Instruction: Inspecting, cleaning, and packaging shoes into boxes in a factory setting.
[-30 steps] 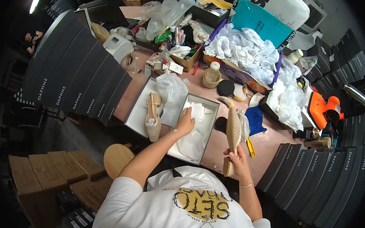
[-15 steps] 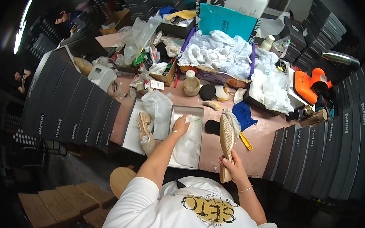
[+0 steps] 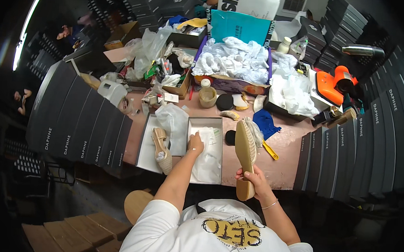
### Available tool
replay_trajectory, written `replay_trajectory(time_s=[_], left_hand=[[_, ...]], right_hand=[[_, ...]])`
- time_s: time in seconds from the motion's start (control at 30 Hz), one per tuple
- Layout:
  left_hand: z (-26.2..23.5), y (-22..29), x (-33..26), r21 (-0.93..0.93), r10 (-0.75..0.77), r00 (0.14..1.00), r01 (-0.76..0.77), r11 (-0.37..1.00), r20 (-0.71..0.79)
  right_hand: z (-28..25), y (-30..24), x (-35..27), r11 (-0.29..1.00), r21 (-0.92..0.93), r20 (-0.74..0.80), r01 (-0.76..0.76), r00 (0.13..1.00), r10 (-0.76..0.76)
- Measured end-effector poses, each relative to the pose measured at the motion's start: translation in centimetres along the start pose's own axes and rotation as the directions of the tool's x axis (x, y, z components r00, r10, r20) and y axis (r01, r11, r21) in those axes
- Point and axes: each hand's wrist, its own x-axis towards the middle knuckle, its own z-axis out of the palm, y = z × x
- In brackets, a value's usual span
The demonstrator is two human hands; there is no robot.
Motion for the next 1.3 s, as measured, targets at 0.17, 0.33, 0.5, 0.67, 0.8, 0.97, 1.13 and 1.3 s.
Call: replay_trajectory(time_s=[0.17,0.33,0.5,0.67,0.8,0.97,1.13,1.3], left_hand=[[-0.2,0.4,-2.4,-0.232,0.265,0.931,-0.324,0.917,-0.252],[2.6,-2.6,-2.3,-0.091,0.052,0.988,-0.066,0.994,-0.147],[1.8,-1.0,-3.4,-0.349,0.201,0.952,-0.273,0.897,-0.229],[-2.4,-1.7,-5.4,-0.612,-0.041,0.987,0.128,0.781,0.153],[-5.1,-0.2,-9.4,-0.794,0.291,0.955,-0.130,0.594,0.062],[-11.8,-0.4,-18.3,-0.957,0.512,0.834,0.062,0.282,0.205],[-13.5,-3.5,-20.4,-0.619,0.596,0.568,0.771,-0.146,0.568],[-15.6,-9.2,-18.8,-0.551,0.599,0.393,0.829,0.098,0.698]], right_hand=[[-0.3,2.7,-1.4,1.000,0.000,-0.084,0.024,0.996,-0.024],[2.3,2.8,-1.2,0.994,0.037,-0.144,0.105,0.985,-0.099],[6.9,3.0,-0.9,0.990,0.005,-0.172,0.144,0.975,-0.141],[9.9,3.8,-1.9,0.976,-0.071,-0.236,0.205,0.947,-0.217],[10.5,5.4,-3.6,0.975,-0.070,-0.269,0.209,0.938,-0.220],[10.8,7.6,-2.2,0.973,-0.087,-0.307,0.214,0.924,-0.230],[10.9,12.5,2.9,0.927,0.364,-0.260,0.091,0.966,0.007],[12.5,14.8,4.9,0.952,0.302,-0.089,-0.057,0.992,0.087]])
